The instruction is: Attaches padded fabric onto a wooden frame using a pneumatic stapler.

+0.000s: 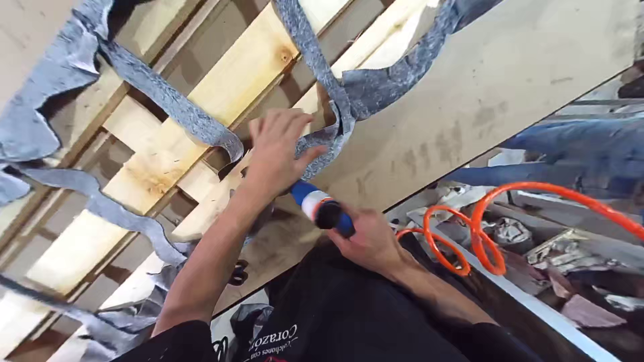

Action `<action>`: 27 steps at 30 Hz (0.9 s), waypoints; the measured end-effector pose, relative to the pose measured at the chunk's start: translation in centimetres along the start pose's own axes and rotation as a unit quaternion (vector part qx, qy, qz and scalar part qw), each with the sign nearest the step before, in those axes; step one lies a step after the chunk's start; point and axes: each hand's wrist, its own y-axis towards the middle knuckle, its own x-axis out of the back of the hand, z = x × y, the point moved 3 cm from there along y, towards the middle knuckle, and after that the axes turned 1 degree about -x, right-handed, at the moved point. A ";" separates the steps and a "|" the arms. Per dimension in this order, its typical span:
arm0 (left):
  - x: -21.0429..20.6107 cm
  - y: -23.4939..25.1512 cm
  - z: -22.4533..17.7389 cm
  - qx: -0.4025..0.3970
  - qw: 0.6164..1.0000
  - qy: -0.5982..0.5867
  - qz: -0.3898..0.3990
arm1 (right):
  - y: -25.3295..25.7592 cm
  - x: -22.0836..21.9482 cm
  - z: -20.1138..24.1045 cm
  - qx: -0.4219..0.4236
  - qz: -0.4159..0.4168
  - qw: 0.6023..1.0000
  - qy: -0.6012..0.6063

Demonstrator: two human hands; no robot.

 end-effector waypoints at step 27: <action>-2.2 8.6 1.7 -0.077 0.992 -0.045 -0.085 | 5.0 1.8 -3.1 -0.012 -0.013 0.998 -0.067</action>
